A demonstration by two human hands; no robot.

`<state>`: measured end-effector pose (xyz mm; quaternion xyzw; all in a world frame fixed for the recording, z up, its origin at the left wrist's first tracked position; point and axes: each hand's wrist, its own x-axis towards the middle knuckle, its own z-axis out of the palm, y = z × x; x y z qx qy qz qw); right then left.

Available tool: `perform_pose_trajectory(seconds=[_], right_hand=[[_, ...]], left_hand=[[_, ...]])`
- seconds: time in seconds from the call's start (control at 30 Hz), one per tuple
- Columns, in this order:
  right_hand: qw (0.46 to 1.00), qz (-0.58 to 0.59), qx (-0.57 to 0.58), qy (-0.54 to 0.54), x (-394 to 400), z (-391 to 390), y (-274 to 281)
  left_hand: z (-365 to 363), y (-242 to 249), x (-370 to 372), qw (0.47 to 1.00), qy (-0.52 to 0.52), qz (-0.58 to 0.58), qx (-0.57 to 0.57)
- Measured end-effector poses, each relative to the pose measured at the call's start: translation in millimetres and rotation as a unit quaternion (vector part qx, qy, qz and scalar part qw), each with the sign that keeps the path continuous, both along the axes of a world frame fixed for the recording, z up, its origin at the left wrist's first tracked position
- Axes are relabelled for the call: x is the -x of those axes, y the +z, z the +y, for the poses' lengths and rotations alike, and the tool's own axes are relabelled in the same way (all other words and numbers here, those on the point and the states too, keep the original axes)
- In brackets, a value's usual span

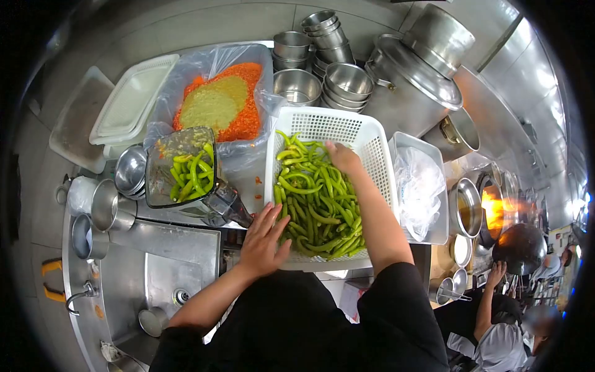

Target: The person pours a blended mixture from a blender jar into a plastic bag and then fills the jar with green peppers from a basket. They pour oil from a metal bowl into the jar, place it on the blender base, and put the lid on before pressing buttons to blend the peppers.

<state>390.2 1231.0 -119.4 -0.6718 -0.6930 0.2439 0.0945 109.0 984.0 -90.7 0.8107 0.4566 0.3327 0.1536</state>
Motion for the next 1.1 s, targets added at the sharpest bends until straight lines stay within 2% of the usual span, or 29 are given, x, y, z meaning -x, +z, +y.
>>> perform_pose_trajectory(seconds=[0.03, 0.07, 0.13, 0.17, 0.2, 0.27, 0.3, 0.37, 0.47, 0.53, 0.57, 0.63, 0.7, 0.73, 0.8, 0.93, 1.03, 1.1], right_hand=[[0.995, 0.084, -0.045, 0.009, -9, -1, 1], [0.996, 0.082, -0.044, 0.009, -16, -1, 0], [0.992, -0.083, 0.027, -0.09, -30, 2, -1], [0.979, -0.107, 0.085, -0.149, -24, -2, -2], [0.979, -0.107, 0.085, -0.15, -10, -11, 1], [0.987, -0.013, 0.098, -0.127, 18, -27, 3], [0.987, -0.013, 0.099, -0.128, 22, -30, -1], [0.999, 0.005, 0.044, -0.02, 28, -36, -7], [0.995, -0.061, 0.077, -0.014, 30, -46, -9], [0.992, -0.063, 0.102, -0.04, 29, -33, -22], [0.992, -0.023, 0.11, -0.049, 18, -18, -48], [0.992, 0.017, 0.116, -0.054, 23, -15, -49], [0.988, -0.089, 0.097, -0.086, 49, -35, -10], [0.988, -0.088, 0.096, -0.086, 54, -36, -10], [0.976, -0.143, 0.048, -0.155, 59, -34, -14], [0.984, -0.11, 0.051, -0.128, 42, -21, -13], [0.996, 0.012, -0.001, -0.094, 16, -26, -22], [0.995, 0.04, -0.013, -0.087, 12, -39, 4]], left_hand=[[0, 0, 0, 1.0, -0.005, -0.015, 0.014], [0, -1, 1, 1.0, -0.006, -0.016, 0.015], [-1, -3, 0, 1.0, -0.002, -0.015, 0.017], [-1, -3, -1, 1.0, -0.003, -0.016, 0.017], [0, -3, -1, 1.0, -0.006, -0.025, 0.016], [0, -2, -1, 0.999, -0.01, -0.034, 0.015], [0, -1, -2, 0.999, -0.011, -0.037, 0.015], [-1, -1, -2, 0.999, -0.013, -0.039, 0.017], [-1, -3, -2, 0.998, -0.011, -0.053, 0.011], [-2, -3, -1, 0.999, -0.011, -0.052, 0.012], [-2, -3, 0, 0.999, -0.011, -0.05, 0.011], [-2, -5, 0, 0.999, -0.012, -0.048, 0.015], [-4, -1, 0, 0.999, -0.007, -0.043, 0.018], [-4, 1, 0, 0.999, -0.005, -0.037, 0.02], [-5, 1, 1, 0.999, -0.006, -0.035, 0.01], [-7, -4, 2, 0.999, -0.011, -0.048, 0.01], [-9, -4, 1, 0.999, -0.003, -0.053, 0.006], [-10, -2, 1, 0.998, 0.007, -0.053, 0.012]])
